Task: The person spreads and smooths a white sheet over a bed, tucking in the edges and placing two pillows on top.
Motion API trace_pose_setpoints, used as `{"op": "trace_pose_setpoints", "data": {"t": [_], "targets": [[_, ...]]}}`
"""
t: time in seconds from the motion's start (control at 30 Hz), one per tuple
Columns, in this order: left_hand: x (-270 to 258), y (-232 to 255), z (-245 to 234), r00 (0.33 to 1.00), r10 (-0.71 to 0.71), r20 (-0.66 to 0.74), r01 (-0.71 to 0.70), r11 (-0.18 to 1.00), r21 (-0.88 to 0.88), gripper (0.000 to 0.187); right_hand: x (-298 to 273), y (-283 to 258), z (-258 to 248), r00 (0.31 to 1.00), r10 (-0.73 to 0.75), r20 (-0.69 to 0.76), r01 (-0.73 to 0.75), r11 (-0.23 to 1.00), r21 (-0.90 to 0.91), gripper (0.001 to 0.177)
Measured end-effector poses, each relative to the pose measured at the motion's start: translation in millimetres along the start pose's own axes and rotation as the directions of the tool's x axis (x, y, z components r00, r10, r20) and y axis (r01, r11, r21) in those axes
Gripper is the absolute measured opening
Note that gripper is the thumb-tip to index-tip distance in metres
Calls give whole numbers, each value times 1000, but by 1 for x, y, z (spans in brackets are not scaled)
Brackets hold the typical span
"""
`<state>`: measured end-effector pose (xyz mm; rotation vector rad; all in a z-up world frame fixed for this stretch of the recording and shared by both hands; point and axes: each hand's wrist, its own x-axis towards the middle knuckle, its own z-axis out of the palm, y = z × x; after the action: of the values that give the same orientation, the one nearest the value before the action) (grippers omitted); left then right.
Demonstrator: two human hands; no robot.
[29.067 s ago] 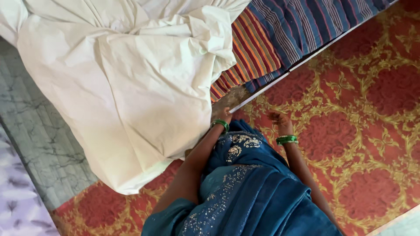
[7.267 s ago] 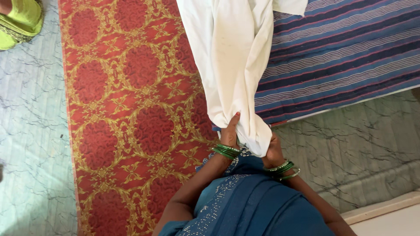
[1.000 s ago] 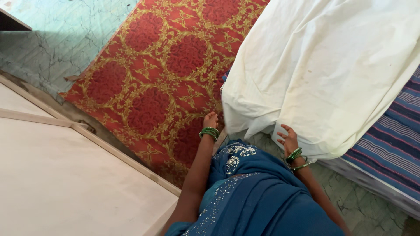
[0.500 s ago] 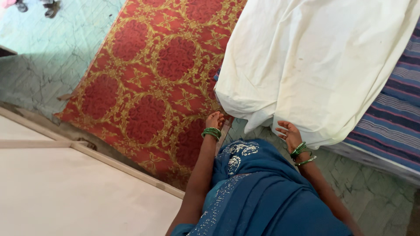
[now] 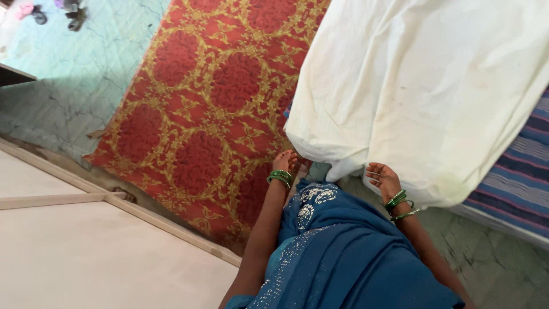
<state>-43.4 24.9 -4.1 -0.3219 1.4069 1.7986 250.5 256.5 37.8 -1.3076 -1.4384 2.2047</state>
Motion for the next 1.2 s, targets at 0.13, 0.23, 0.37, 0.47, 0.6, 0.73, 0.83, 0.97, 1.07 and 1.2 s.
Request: {"op": "trace_pose_setpoints", "data": {"t": [0.13, 0.23, 0.37, 0.47, 0.6, 0.73, 0.83, 0.97, 1.07, 1.2], "targets": [[34, 18, -2, 999, 33, -19, -33, 999, 42, 24, 39, -18, 18, 999, -15, 46, 15, 1000, 16, 30], [63, 22, -4, 999, 39, 11, -39, 999, 5, 24, 65, -26, 32, 995, -33, 92, 32, 999, 22, 29], [81, 34, 11, 999, 28, -39, -25, 996, 86, 25, 94, -38, 47, 988, -23, 156, 25, 1000, -12, 30], [83, 45, 29, 994, -31, -107, 49, 983, 176, 25, 106, -42, 51, 991, 2, 134, 7, 998, -68, 33], [95, 52, 40, 994, -50, -97, 68, 980, 187, 24, 117, -46, 50, 994, 13, 109, -8, 999, -49, 32], [130, 44, 36, 996, -63, -69, 80, 959, 271, 24, 116, -51, 56, 996, 50, 76, -48, 998, -31, 33], [144, 35, 28, 999, -24, -30, 33, 943, 330, 24, 100, -43, 59, 998, 22, 52, -24, 999, 32, 32], [176, 63, 44, 999, -2, 48, -18, 914, 405, 26, 98, -57, 79, 998, 46, -41, -44, 998, 45, 30], [185, 72, 45, 998, -39, 55, 10, 890, 455, 25, 91, -54, 94, 992, 100, -72, -99, 995, 15, 31], [198, 81, 43, 996, -6, 87, -37, 872, 488, 24, 86, -51, 115, 991, 86, -99, -91, 995, -43, 37]]}}
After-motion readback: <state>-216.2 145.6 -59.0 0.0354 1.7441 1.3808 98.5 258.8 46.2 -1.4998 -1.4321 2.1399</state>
